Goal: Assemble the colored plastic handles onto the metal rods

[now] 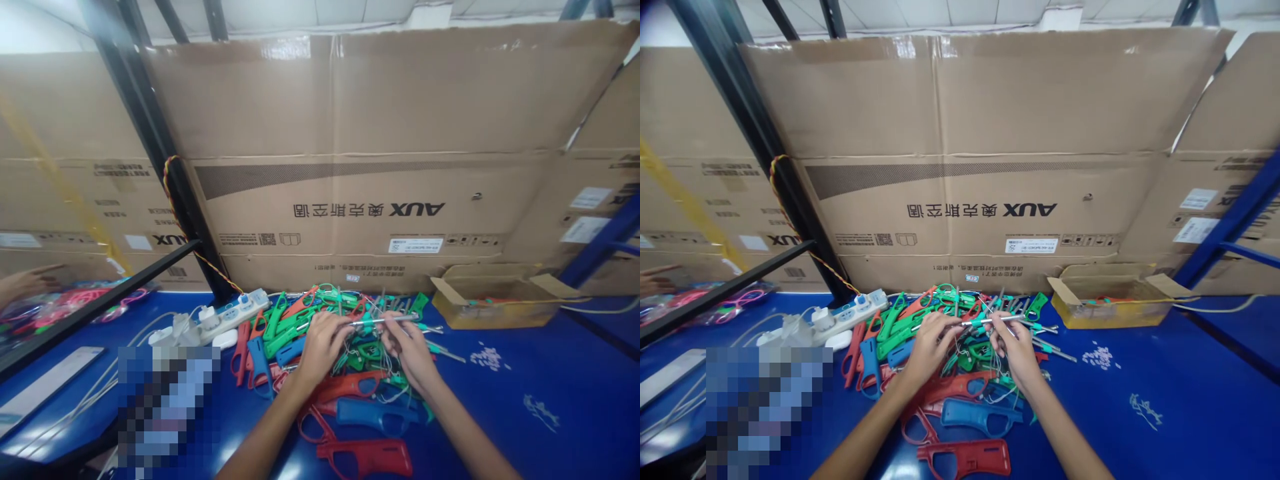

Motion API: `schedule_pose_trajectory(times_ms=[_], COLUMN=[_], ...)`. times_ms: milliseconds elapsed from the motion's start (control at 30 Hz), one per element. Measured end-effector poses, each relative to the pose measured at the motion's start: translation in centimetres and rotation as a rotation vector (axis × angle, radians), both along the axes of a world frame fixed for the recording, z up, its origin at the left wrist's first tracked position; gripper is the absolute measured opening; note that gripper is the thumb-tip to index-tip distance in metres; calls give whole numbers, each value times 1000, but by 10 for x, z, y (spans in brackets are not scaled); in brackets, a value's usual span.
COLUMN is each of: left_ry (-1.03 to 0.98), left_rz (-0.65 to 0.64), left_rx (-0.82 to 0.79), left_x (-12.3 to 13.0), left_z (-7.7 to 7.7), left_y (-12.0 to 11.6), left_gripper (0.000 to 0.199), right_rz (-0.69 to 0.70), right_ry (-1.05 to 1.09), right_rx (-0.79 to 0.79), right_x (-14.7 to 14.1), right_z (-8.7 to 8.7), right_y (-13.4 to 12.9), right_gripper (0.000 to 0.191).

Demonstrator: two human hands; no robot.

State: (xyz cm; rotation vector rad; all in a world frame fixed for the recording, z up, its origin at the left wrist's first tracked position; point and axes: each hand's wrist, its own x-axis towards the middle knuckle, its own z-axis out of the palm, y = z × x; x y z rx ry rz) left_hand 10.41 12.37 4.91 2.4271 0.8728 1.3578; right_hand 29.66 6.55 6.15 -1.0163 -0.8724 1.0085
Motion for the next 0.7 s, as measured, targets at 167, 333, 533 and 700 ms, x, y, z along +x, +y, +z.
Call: schedule_pose_trajectory(times_ms=[167, 333, 533, 700], left_ry=[2, 18, 32, 44], left_rz=[-5, -45, -79, -102], left_rx=[-2, 13, 48, 87], left_x=[-1, -2, -3, -5], left_z=[3, 5, 4, 7], left_y=[-1, -2, -1, -1], left_gripper=[29, 28, 31, 28], right_rz=[16, 16, 46, 73], right_ry=[-2, -34, -73, -108], right_rx=[1, 1, 22, 36], right_x=[2, 2, 3, 5], right_z=[2, 4, 7, 6], right_y=[-1, -2, -4, -4], right_gripper=[46, 46, 44, 42])
